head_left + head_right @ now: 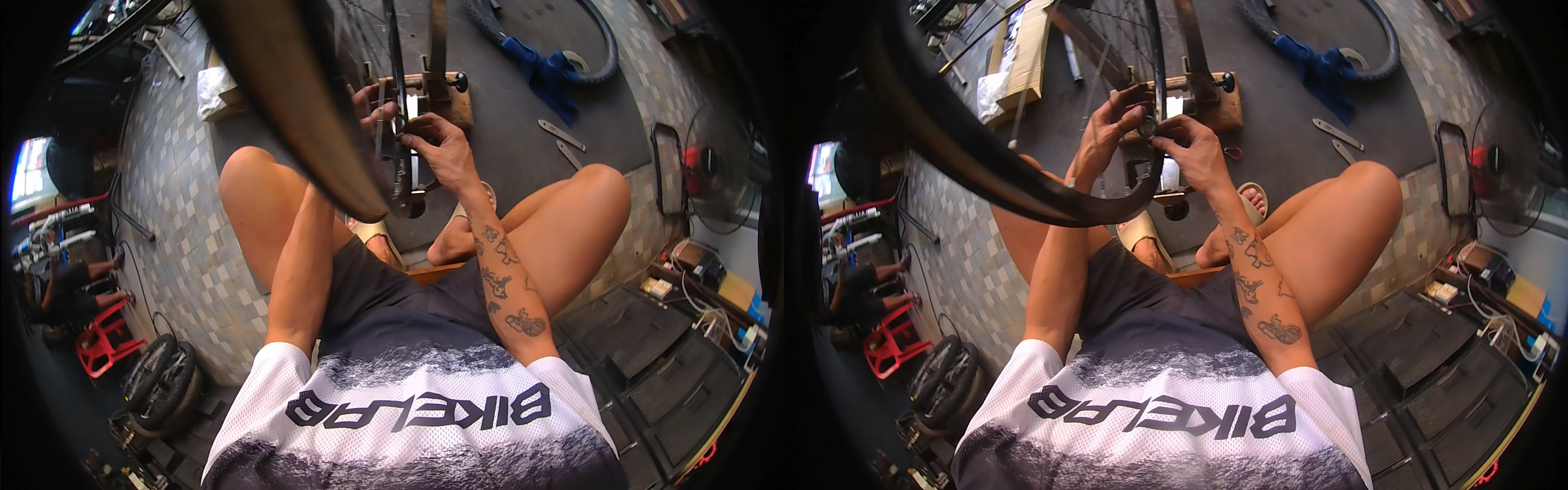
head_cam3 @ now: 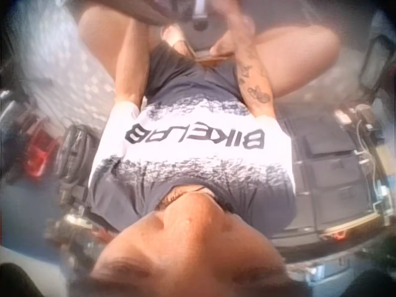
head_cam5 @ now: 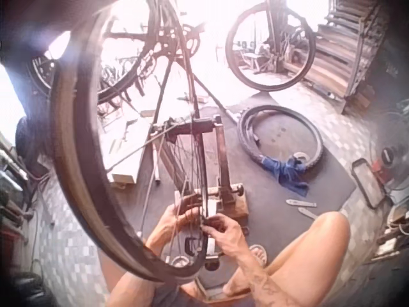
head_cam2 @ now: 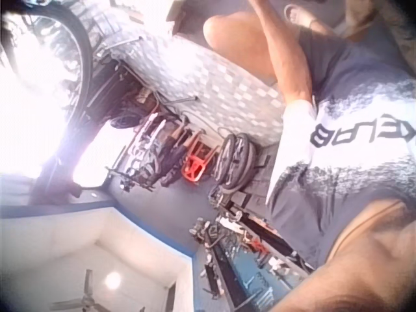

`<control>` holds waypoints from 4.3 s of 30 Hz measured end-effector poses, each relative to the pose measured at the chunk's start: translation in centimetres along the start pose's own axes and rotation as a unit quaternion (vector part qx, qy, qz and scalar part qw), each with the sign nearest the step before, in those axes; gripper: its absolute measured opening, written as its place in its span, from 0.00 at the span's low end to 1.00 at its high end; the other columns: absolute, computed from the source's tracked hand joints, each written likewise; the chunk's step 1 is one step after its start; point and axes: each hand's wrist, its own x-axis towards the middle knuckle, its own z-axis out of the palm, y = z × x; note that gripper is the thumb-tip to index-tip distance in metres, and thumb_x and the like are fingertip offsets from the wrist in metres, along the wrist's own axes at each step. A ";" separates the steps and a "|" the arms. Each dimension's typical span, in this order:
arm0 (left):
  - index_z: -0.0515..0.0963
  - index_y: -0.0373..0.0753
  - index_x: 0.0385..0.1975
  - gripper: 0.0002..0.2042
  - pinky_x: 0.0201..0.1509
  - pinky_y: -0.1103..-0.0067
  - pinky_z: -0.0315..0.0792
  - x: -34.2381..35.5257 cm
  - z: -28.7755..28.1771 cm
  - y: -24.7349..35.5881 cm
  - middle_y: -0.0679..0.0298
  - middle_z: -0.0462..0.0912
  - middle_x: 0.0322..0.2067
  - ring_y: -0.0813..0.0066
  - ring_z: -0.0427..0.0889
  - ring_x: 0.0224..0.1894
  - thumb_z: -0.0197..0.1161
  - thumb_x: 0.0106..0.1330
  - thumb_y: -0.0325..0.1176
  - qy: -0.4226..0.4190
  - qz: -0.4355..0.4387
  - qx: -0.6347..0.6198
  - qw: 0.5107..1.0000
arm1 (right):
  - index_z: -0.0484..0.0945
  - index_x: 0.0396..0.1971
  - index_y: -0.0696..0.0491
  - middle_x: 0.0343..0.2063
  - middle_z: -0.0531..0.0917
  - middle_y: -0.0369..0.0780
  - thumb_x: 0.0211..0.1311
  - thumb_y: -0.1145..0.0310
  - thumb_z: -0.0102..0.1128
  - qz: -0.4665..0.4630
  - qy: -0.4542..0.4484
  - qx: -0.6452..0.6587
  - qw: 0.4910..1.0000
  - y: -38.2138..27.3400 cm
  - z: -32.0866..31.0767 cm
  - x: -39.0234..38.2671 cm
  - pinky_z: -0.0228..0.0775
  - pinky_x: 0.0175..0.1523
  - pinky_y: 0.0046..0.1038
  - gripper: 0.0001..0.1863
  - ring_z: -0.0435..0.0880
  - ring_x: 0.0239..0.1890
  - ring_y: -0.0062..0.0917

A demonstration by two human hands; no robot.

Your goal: The person sits on the floor and works on a bicycle wheel mounted on a truing stand. They repeatedly attach and remove a small green circular object from the rim, rotating the wheel between adjustments.

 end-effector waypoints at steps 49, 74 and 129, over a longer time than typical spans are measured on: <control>0.80 0.32 0.61 0.30 0.67 0.71 0.72 -2.6 1.9 5.5 0.55 0.87 0.55 0.65 0.82 0.60 0.73 0.69 0.50 0.046 0.002 0.097 0.994 | 0.86 0.39 0.64 0.46 0.91 0.40 0.69 0.70 0.73 -0.088 0.266 0.143 0.949 -0.7 5.9 -3.9 0.77 0.49 0.20 0.11 0.86 0.41 0.17; 0.85 0.32 0.54 0.25 0.58 0.75 0.77 -5.0 2.7 5.9 0.60 0.86 0.47 0.71 0.85 0.51 0.73 0.68 0.48 0.070 0.028 0.038 0.996 | 0.88 0.45 0.59 0.38 0.91 0.35 0.67 0.69 0.74 -0.018 -0.011 -0.047 0.999 -2.3 -0.2 1.2 0.78 0.49 0.22 0.11 0.86 0.40 0.16; 0.88 0.33 0.48 0.27 0.51 0.69 0.75 -4.7 3.1 6.3 0.58 0.78 0.42 0.64 0.81 0.46 0.63 0.73 0.56 0.062 0.015 0.176 0.982 | 0.85 0.42 0.58 0.35 0.86 0.40 0.65 0.59 0.75 -0.204 0.011 -0.321 0.925 -3.8 1.6 1.0 0.78 0.47 0.32 0.18 0.87 0.42 0.23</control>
